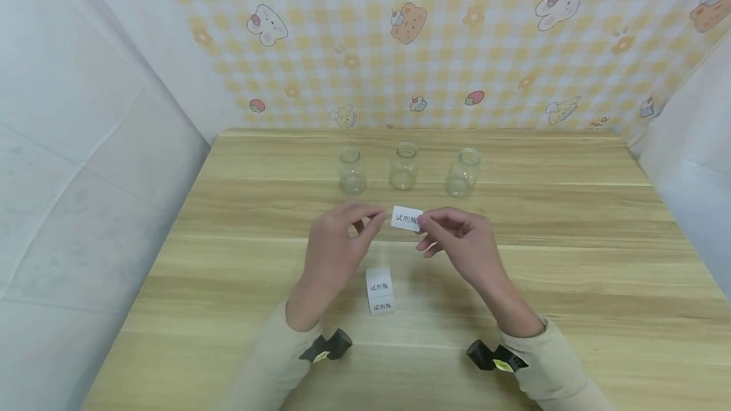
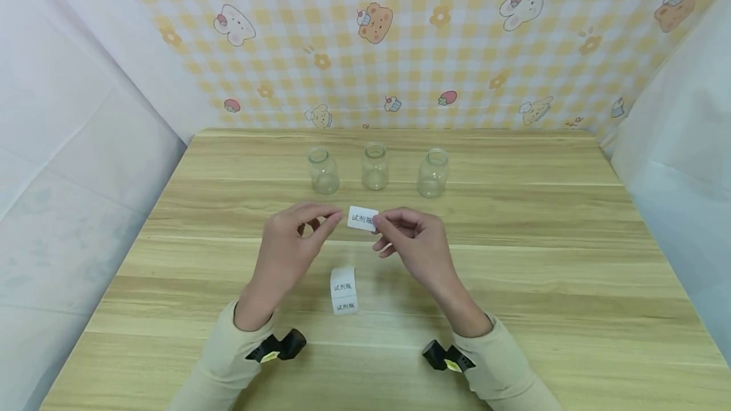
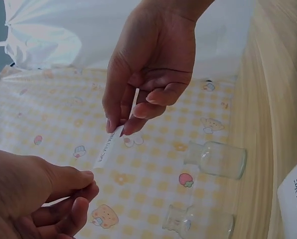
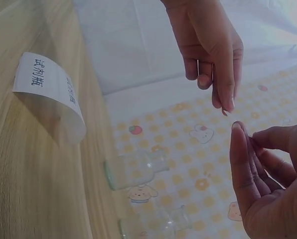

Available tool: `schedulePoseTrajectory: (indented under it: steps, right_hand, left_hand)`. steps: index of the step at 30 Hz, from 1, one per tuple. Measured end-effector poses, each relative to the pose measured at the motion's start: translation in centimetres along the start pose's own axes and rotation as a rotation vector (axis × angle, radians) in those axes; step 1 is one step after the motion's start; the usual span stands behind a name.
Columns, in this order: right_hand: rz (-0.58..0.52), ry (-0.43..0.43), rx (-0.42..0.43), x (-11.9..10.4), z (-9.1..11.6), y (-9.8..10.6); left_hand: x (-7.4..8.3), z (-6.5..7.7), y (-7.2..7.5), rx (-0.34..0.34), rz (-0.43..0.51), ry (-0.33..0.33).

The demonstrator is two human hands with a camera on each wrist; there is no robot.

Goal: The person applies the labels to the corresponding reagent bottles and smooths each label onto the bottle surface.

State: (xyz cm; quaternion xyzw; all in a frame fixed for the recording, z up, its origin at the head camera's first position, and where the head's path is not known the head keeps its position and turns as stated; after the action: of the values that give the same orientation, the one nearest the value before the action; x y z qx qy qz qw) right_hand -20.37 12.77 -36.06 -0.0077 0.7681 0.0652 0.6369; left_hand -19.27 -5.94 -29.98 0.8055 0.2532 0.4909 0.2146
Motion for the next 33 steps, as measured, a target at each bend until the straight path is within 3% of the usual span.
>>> schedulePoseTrajectory:
  steps: [5,16,33]
  right_hand:
    - [0.031,0.031,-0.018,-0.3,0.0,-0.1]
    - [0.082,0.065,-0.03,-0.5,0.1,-0.1]
    - [0.11,-0.003,0.05,0.1,0.1,0.6]
  left_hand:
    - [-0.5,-0.1,-0.6,-0.062,0.065,0.048]
    - [-0.6,0.0,-0.8,-0.088,0.149,0.079]
    - [-0.6,0.3,-1.1,-0.134,0.176,0.141]
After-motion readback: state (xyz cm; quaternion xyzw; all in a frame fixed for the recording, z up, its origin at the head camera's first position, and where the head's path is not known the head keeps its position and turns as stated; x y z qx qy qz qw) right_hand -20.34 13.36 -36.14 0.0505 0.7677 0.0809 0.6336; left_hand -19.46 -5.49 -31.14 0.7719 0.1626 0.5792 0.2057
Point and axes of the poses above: each hand's wrist, its own z-axis away from the middle knuckle, its own y-axis out of the back of the hand, x = y × z, the point moved 10 cm from there along -z, towards the middle knuckle, and after that the axes turned 8 degrees about y, right-handed, at the moved point
